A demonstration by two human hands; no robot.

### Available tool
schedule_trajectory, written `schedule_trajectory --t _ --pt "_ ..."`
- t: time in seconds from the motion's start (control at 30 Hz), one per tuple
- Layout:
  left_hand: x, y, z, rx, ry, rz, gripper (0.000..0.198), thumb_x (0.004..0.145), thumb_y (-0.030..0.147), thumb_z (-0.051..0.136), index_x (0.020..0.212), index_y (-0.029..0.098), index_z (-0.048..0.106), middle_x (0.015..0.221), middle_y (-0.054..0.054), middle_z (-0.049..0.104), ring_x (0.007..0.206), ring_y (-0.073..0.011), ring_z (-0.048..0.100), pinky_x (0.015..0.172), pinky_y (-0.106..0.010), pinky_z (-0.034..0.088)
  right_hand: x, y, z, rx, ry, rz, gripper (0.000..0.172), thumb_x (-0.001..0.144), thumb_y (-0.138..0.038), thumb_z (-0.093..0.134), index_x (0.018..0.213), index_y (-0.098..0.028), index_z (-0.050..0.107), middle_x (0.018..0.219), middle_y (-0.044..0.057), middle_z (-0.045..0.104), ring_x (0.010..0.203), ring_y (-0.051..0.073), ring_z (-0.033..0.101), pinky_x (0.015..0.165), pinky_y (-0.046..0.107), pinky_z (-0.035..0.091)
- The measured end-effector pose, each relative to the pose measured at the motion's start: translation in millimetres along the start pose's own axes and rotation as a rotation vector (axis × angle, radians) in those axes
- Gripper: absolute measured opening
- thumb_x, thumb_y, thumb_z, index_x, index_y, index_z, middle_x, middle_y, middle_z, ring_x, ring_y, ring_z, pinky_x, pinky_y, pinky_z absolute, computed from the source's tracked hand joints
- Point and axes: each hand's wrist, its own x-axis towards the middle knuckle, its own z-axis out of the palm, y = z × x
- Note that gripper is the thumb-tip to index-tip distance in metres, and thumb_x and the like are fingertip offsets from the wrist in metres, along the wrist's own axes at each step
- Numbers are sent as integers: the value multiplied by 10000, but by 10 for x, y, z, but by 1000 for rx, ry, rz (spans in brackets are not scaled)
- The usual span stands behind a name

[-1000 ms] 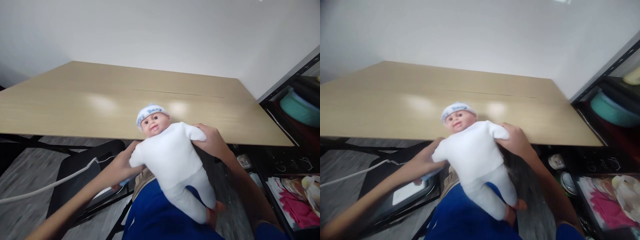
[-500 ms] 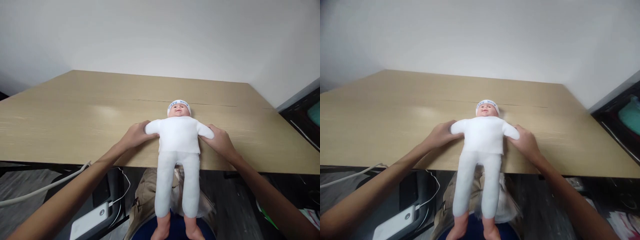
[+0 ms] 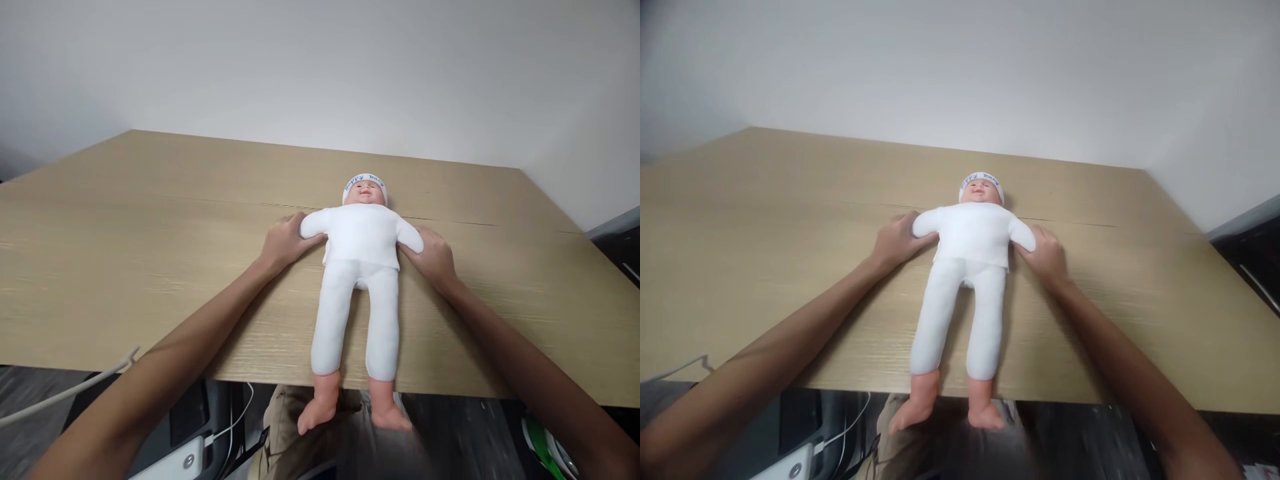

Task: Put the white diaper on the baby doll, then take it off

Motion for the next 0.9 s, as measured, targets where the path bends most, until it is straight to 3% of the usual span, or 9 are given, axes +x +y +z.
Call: schedule_trajectory --t 0.3,0.53,0.63,0.73,0.8,0.9 --pt "704 -247 217 64 88 44 671 926 819 600 1130 188 700 1052 -165 760 1039 -385 691 804 -412 487 759 282 380 44 18 -98 487 1048 -631 616 1195 -195 772 1156 163 823 1058 367 745 907 455 571" --pt "1245 -315 365 113 125 77 659 951 801 598 1134 178 706 1058 -170 749 1065 -389 665 878 -443 504 1187 347 548 1 42 -43 501 1021 -682 646 1140 -215 781 1100 142 823 1013 362 749 843 431 563" --pt "1277 -284 337 105 91 73 702 961 821 580 1181 166 698 1104 -185 753 1092 -405 668 934 -480 522 1264 414 596 2 31 -57 548 1029 -701 628 1215 -205 770 1158 156 815 1074 386 741 898 469 574" --pt "1160 -315 276 68 89 116 736 985 803 575 1329 159 669 1271 -204 744 1223 -432 649 1052 -537 511 1197 565 570 25 20 -138 647 1031 -715 620 1407 -194 696 1327 183 777 1195 403 703 1042 537 552" --pt "1062 -400 248 38 95 140 734 994 773 588 1417 175 642 1371 -199 722 1298 -443 627 1117 -567 484 1088 691 505 44 12 -170 719 1015 -720 645 1498 -189 635 1404 198 741 1240 408 677 1101 570 525" --pt "976 -583 256 -21 99 151 732 990 762 605 1456 197 635 1387 -183 723 1308 -437 621 1144 -572 470 926 842 390 36 2 -165 684 1015 -704 649 1462 -186 654 1334 203 749 1184 406 675 1063 581 526"
